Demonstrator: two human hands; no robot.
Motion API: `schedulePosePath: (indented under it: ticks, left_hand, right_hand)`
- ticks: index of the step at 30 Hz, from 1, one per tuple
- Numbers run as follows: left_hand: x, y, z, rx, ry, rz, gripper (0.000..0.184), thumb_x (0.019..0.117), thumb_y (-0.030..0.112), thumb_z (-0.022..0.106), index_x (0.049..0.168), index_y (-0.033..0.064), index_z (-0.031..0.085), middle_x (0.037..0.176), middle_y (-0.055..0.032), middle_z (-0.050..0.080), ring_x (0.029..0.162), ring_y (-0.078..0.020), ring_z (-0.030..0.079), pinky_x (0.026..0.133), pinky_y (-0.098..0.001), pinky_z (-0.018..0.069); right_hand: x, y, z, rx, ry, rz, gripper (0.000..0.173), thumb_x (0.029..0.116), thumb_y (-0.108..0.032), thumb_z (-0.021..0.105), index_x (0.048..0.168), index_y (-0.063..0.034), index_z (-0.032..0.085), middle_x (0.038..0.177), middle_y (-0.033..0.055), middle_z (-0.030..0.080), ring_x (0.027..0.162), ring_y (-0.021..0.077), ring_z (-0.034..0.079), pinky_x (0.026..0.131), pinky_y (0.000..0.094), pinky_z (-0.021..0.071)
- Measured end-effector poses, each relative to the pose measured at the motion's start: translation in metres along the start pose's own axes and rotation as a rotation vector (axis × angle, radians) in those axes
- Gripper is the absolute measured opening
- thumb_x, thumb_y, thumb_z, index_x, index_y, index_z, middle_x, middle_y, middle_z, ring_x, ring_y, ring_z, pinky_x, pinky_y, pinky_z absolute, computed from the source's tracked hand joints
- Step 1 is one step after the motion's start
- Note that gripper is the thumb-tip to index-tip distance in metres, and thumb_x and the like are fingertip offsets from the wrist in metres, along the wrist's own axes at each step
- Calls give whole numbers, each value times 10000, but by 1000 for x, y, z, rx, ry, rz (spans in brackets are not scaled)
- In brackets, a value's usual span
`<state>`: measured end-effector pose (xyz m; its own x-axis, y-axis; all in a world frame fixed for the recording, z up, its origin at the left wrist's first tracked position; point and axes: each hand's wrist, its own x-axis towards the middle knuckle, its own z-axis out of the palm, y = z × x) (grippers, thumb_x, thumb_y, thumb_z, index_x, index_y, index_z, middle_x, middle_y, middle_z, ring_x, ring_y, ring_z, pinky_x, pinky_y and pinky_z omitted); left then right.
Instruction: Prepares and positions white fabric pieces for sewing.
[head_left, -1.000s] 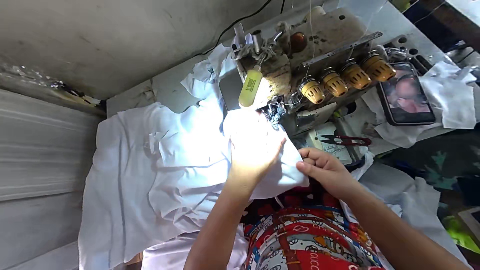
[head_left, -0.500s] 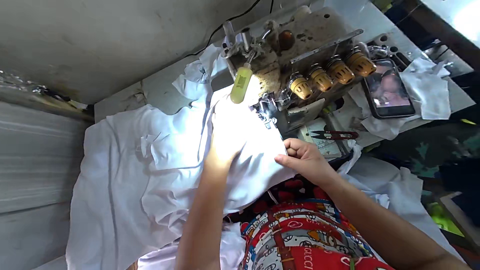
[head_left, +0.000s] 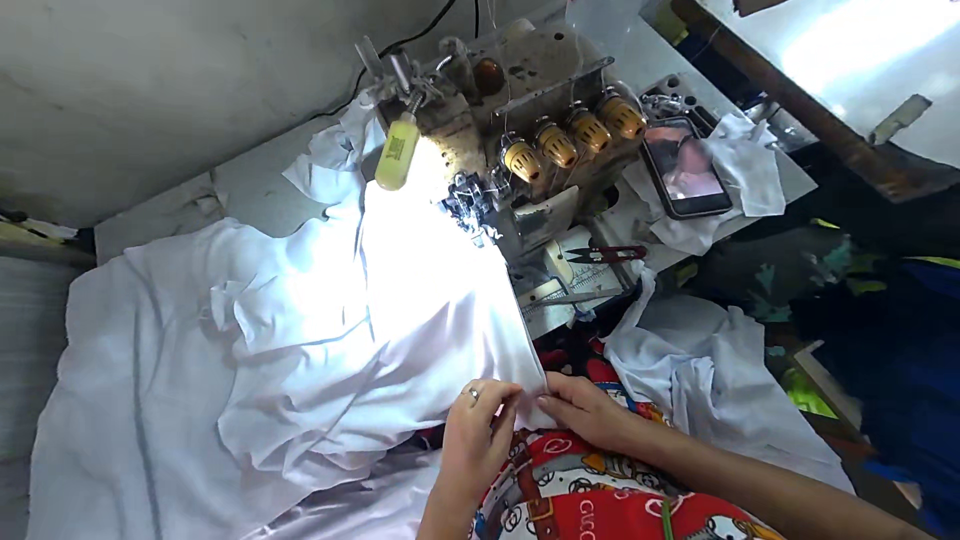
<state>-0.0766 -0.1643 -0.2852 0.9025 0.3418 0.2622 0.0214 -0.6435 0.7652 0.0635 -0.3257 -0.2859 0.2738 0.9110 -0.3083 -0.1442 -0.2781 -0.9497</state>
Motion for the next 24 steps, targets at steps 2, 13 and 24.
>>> schedulePosePath:
  ticks: [2, 13, 24]
  left_hand:
    - [-10, 2, 2, 27, -35, -18, 151, 981, 199, 616, 998, 90, 718, 925, -18, 727, 896, -91, 678, 847, -233, 551]
    - [-63, 8, 19, 143, 154, 158, 489, 848, 507, 784, 1167, 215, 556, 1207, -3, 603, 1190, -131, 569, 1042, -267, 455]
    - [-17, 33, -23, -143, 262, 158, 192, 1034, 259, 580, 1041, 169, 749, 1027, 51, 694, 1021, 29, 630, 924, -132, 504]
  right_hand:
    - [-3, 1, 2, 13, -27, 26, 232, 1050, -115, 477, 1132, 39, 629, 938, 58, 671, 816, 18, 636, 768, 205, 535]
    - [-15, -14, 19, 493, -86, 181, 201, 1016, -4, 524, 1214, -37, 533, 999, 7, 702, 892, 88, 710, 824, 297, 609]
    - [-13, -64, -1, -52, 88, -496, 387, 963, -233, 685, 1226, 32, 580, 1071, 24, 666, 824, 9, 640, 702, 182, 551]
